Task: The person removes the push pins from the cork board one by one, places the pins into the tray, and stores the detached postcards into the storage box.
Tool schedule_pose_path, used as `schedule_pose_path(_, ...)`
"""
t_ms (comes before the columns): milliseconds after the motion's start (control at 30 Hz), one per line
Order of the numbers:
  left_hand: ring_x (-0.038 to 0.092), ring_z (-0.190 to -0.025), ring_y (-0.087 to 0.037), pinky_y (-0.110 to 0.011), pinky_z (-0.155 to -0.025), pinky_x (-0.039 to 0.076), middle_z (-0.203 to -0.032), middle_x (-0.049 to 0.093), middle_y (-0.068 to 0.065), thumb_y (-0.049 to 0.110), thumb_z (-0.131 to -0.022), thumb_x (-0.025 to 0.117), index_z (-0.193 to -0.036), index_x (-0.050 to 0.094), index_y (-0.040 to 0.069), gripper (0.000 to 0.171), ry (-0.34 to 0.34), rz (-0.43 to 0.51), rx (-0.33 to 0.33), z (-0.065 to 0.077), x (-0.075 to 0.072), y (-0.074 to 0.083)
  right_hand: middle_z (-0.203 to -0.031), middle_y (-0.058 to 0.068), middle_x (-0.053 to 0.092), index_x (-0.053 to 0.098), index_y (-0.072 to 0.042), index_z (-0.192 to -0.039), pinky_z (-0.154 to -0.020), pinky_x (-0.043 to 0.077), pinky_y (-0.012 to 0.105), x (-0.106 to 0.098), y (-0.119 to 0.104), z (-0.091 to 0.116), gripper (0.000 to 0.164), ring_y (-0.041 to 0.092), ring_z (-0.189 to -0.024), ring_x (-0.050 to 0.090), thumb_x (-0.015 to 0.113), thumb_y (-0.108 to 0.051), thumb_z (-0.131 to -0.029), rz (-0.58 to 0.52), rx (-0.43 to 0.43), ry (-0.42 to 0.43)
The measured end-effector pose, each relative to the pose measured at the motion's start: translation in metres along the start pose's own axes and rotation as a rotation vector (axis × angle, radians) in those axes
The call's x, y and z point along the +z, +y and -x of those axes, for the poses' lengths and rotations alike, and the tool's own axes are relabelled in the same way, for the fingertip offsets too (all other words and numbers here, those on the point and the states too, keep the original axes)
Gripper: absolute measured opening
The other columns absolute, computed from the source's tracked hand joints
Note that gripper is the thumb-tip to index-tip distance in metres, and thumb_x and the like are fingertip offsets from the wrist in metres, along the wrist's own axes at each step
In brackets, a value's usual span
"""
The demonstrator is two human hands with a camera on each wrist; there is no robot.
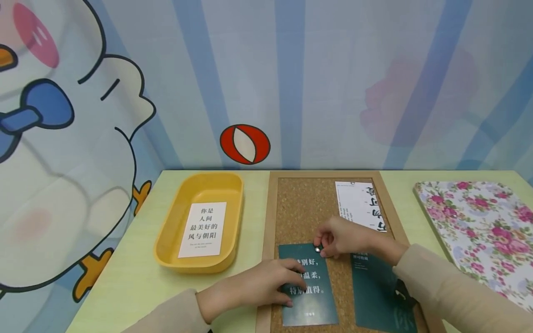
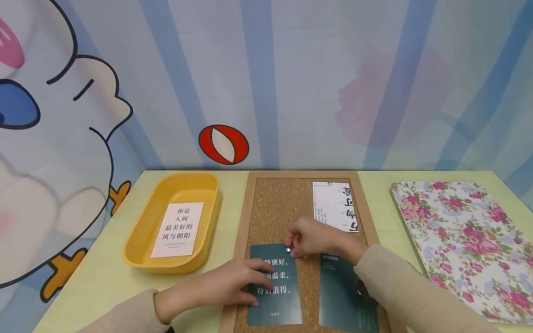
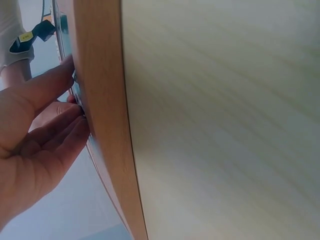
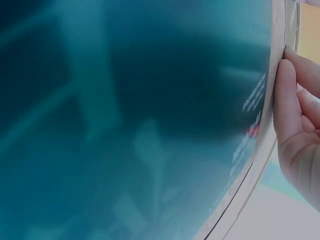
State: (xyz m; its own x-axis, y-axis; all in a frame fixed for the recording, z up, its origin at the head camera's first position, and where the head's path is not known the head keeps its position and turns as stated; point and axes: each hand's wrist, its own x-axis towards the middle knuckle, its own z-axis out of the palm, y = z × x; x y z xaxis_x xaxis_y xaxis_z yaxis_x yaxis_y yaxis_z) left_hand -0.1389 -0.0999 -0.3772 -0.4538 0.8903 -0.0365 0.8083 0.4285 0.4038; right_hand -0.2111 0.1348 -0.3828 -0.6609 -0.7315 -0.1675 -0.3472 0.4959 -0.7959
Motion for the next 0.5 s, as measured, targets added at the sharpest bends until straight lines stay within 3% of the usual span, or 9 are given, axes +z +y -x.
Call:
schedule_pose_path(267, 0.052, -0.113, -0.010, -0.018, -0.093, 0.040, -0.124, 0.056, -0.005, 0.023, -0.079, 0.074, -0.109, 0.068, 0.015, 0.031, 0.003, -0.009, -0.004, -0.0007, 0.0008, -0.0010, -0.057, 0.000, 0.051, 0.065, 0.001, -0.084, -0.048, 0.047, 0.024, 0.0001, -0.0006, -0.0030, 0.012, 0.010, -0.051, 0.049, 0.068, 0.007, -0.074, -0.108, 0.088, 0.021)
schedule_pose_path(500, 0.052, -0.113, -0.010, -0.018, -0.093, 0.040, -0.124, 0.056, -0.004, 0.022, -0.079, 0.074, -0.109, 0.068, 0.016, 0.031, -0.003, 0.001, -0.021, -0.0009, 0.0012, -0.0001, -0.057, 0.000, 0.050, 0.064, 0.001, -0.082, -0.047, 0.045, 0.022, 0.0010, -0.0014, -0.0020, 0.011, 0.010, -0.050, 0.047, 0.069, 0.007, -0.075, -0.104, 0.083, 0.027)
